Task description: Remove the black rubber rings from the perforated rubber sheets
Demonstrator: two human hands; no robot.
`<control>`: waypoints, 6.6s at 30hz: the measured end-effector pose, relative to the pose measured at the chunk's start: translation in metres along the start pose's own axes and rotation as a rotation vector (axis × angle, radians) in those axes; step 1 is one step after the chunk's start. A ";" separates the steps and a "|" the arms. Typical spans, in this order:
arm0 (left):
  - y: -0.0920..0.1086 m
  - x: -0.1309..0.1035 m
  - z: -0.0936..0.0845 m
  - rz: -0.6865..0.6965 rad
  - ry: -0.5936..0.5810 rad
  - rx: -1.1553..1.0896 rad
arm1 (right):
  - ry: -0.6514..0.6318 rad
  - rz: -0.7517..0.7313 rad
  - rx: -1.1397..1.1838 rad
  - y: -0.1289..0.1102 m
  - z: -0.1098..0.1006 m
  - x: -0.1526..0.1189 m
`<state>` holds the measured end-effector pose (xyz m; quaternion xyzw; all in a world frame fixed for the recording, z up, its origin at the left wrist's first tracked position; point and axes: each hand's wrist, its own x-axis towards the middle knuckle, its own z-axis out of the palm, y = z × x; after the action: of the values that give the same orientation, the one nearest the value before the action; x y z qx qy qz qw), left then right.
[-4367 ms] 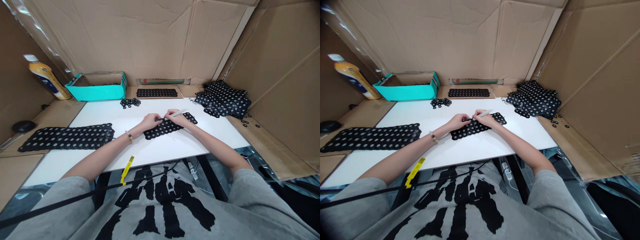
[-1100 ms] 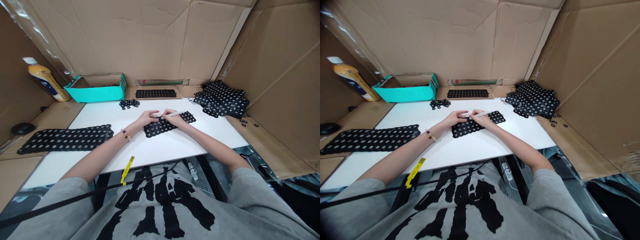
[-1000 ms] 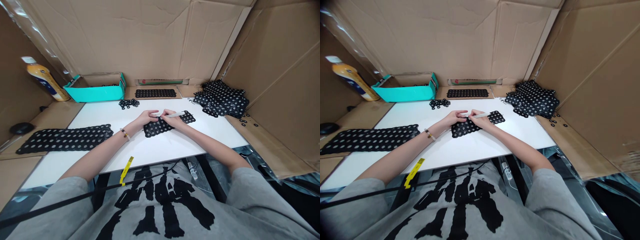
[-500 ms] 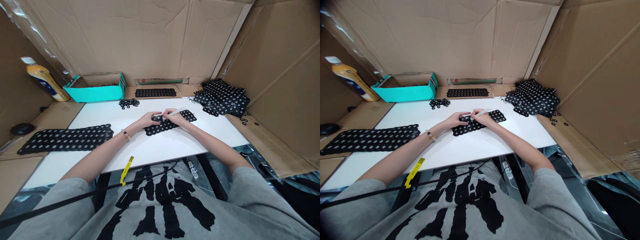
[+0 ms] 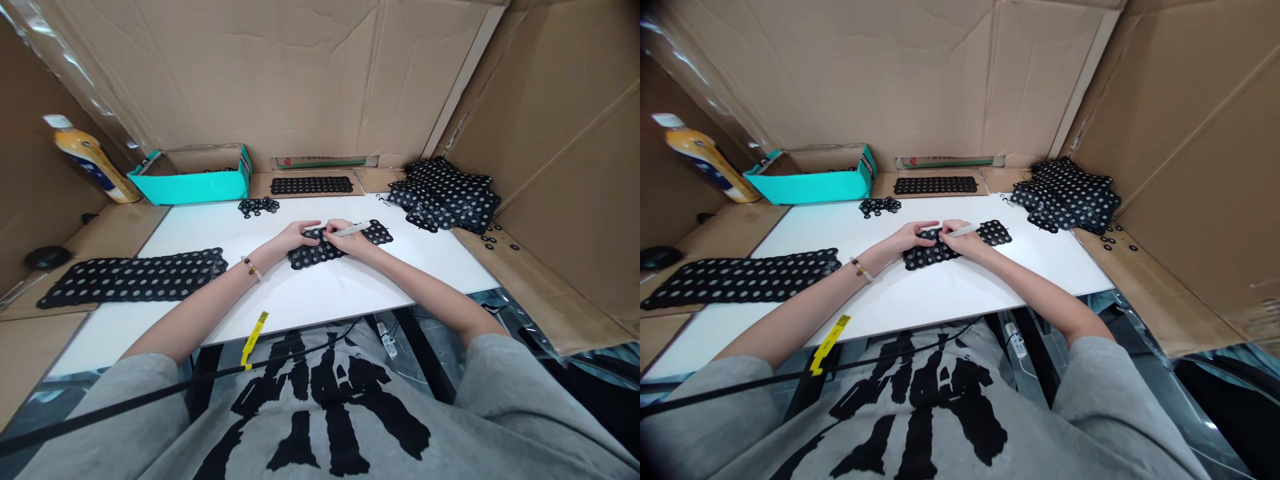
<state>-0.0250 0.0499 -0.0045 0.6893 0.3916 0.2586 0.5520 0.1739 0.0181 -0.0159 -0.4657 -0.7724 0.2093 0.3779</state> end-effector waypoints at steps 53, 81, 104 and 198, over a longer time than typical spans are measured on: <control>0.000 0.004 -0.011 0.189 0.003 0.283 | -0.029 0.085 0.160 0.001 -0.003 0.005; 0.007 0.002 -0.018 0.134 -0.123 0.268 | -0.040 0.053 0.021 0.002 -0.002 0.005; -0.014 0.010 -0.013 0.086 0.050 -0.013 | 0.058 0.104 0.253 0.006 0.007 0.009; -0.011 -0.008 -0.026 -0.029 0.157 -0.202 | 0.084 0.083 0.125 -0.006 0.042 0.027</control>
<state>-0.0531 0.0589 -0.0075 0.6021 0.4153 0.3418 0.5900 0.1302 0.0402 -0.0282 -0.4812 -0.7213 0.2525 0.4294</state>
